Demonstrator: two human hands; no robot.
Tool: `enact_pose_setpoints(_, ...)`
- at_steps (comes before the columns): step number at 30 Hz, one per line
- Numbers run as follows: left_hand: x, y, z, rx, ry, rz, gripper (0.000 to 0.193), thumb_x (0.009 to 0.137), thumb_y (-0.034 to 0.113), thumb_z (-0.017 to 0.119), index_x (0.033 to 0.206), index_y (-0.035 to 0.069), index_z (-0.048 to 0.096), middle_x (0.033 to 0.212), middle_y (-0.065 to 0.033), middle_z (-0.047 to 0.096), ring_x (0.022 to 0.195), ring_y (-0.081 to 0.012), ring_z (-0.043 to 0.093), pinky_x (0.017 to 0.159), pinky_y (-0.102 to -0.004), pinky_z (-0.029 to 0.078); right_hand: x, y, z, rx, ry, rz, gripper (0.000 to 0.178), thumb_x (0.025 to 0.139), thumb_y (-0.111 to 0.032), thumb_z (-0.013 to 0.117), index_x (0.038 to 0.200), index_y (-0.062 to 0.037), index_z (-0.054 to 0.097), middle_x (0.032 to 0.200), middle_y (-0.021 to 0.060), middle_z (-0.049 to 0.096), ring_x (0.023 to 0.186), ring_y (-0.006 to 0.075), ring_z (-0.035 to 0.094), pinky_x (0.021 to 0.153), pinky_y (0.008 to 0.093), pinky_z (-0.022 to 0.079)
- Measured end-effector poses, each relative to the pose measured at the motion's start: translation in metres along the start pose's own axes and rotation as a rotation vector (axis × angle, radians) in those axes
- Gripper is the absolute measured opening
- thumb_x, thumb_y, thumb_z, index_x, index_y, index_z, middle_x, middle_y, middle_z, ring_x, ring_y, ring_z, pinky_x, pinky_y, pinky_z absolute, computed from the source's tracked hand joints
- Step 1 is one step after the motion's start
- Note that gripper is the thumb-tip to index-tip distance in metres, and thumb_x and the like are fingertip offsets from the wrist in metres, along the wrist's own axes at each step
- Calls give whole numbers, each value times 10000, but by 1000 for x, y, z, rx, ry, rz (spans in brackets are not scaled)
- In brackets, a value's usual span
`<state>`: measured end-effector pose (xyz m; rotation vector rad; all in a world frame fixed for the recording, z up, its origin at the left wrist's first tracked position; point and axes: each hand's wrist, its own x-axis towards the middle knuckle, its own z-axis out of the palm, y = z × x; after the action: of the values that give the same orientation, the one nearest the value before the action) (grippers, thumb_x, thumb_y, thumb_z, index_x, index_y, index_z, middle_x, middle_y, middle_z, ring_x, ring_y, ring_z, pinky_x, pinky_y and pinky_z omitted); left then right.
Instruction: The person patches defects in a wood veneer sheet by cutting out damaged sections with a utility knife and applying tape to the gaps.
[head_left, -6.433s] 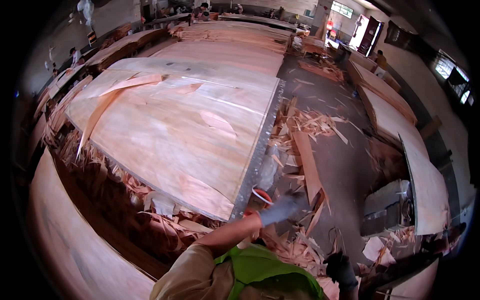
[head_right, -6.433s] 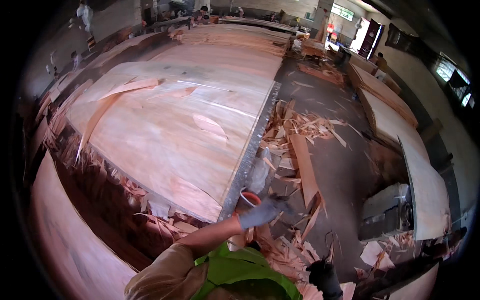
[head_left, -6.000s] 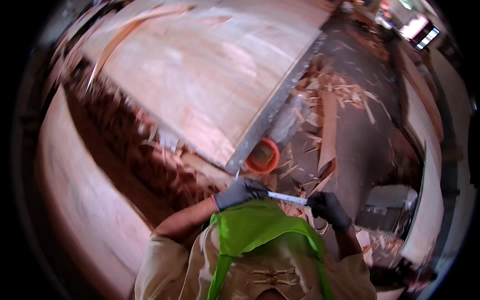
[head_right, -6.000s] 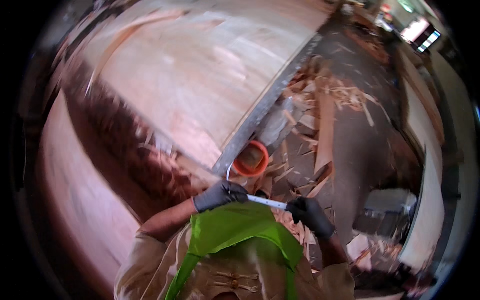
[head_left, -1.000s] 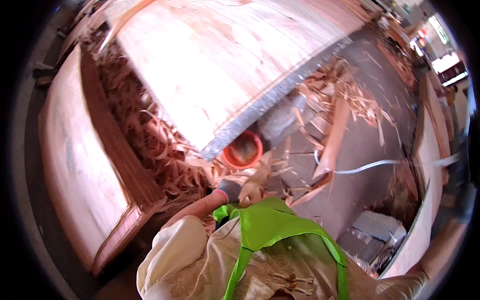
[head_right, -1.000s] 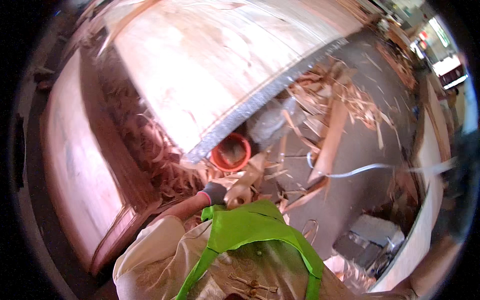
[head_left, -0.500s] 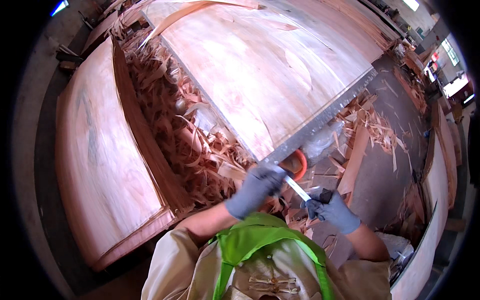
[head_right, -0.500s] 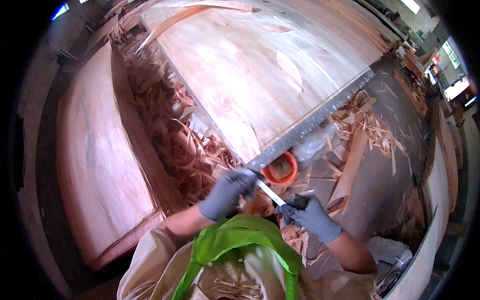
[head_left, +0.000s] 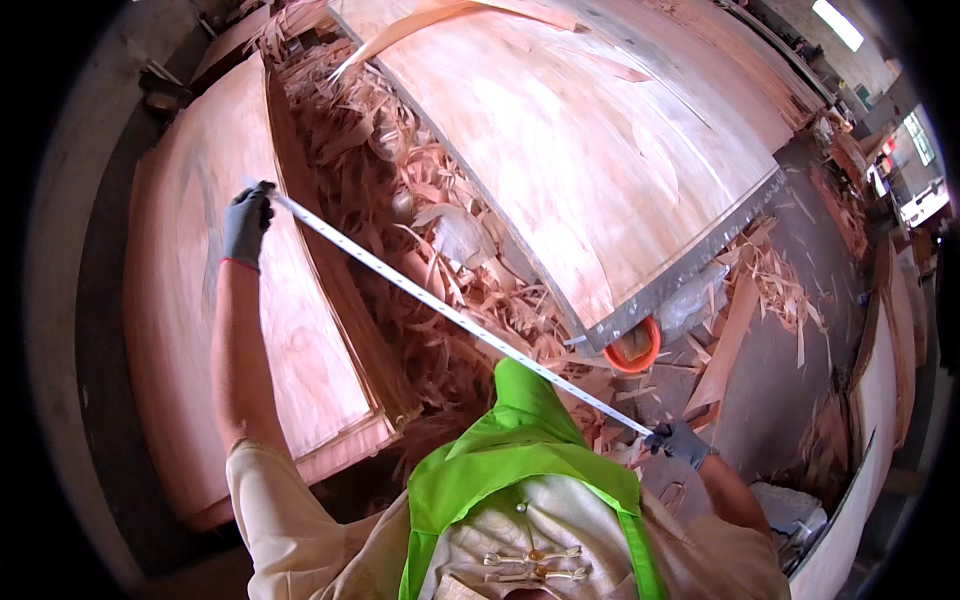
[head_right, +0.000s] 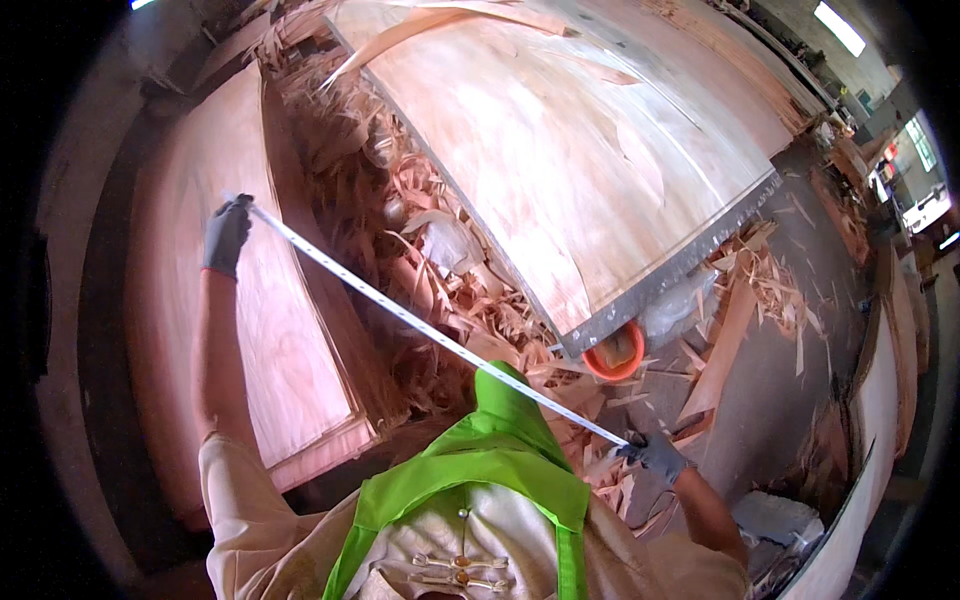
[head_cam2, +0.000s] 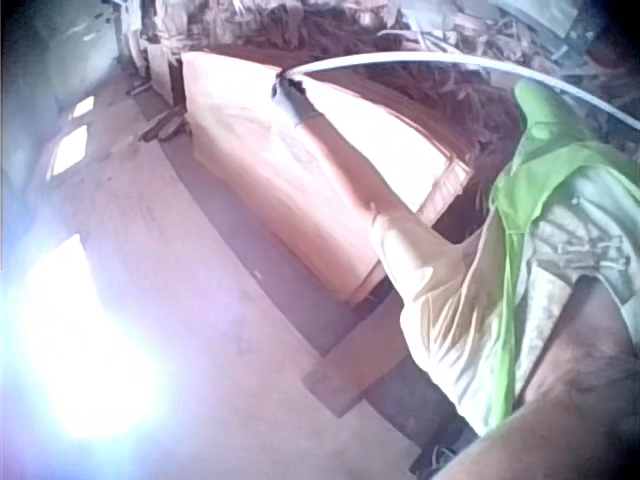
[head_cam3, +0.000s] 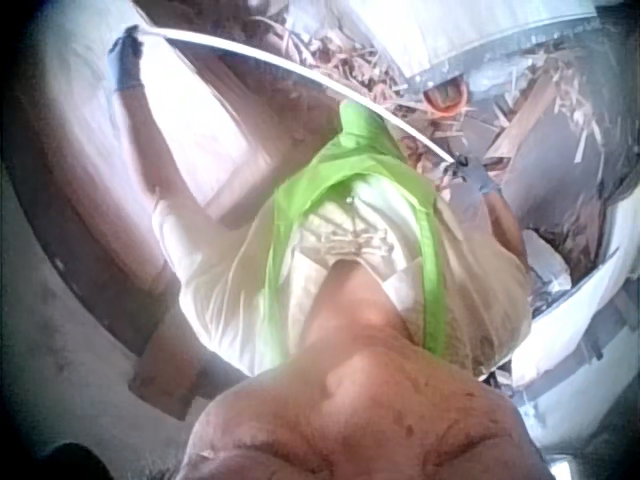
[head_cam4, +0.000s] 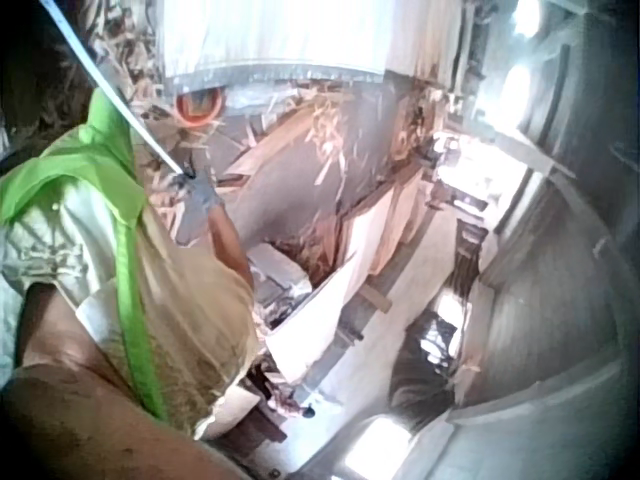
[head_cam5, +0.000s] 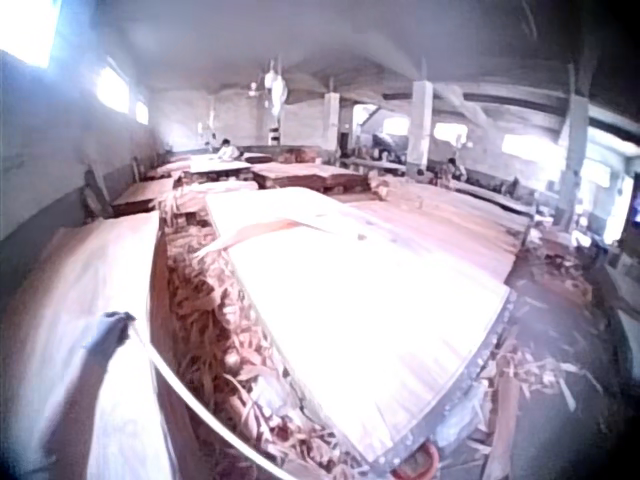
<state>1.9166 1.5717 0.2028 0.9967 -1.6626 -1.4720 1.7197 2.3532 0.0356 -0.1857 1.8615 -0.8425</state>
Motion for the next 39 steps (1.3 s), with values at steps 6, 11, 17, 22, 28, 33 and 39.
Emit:
enact_pose_setpoints(6,53,15,-20,81,117,33,154,855,224,625,863,84,687,573,43,468,456,-52,436,392,-198,295,11,136,-20,-1002,108,-212,318,858,-334,522,833,-43,647,794,82,682,686,280,649,623,413,496)
enact_pose_setpoints(11,77,34,75,43,-323,129,161,886,203,543,831,82,634,579,40,491,468,-60,439,414,-198,306,-36,229,7,-1003,160,166,358,870,-357,439,929,-88,668,850,145,661,804,360,630,751,466,491)
enact_pose_setpoints(17,-39,73,264,197,-991,-84,186,890,169,579,892,10,675,664,23,558,542,-43,457,482,-196,373,97,-65,67,-19,825,-431,167,848,-136,582,934,-5,637,880,178,627,861,277,603,769,345,454)
enact_pose_setpoints(22,-38,24,314,74,-1226,-7,204,894,207,617,834,19,670,595,50,511,528,-21,432,470,-188,356,141,-369,95,604,491,-696,403,831,0,625,1219,7,513,1046,46,609,966,125,549,844,256,446)
enact_pose_setpoints(28,-6,-17,327,143,-1269,-222,149,894,126,598,953,27,693,659,44,567,562,-18,469,491,-189,371,218,-386,120,709,317,-702,162,866,-57,610,1000,33,621,786,22,619,742,73,530,701,221,439)
enact_pose_setpoints(33,36,-52,343,314,-1369,178,194,869,128,608,993,-9,668,695,13,621,615,-59,512,565,-216,431,230,-393,133,850,346,-495,121,879,-94,600,849,20,630,703,15,622,659,76,544,635,236,443)
enact_pose_setpoints(39,114,-88,420,163,-1259,143,193,851,91,585,1004,-3,655,777,-54,631,674,-111,575,623,-240,474,286,-358,166,946,596,-330,137,890,-126,593,892,9,614,667,29,607,606,93,550,578,249,443)
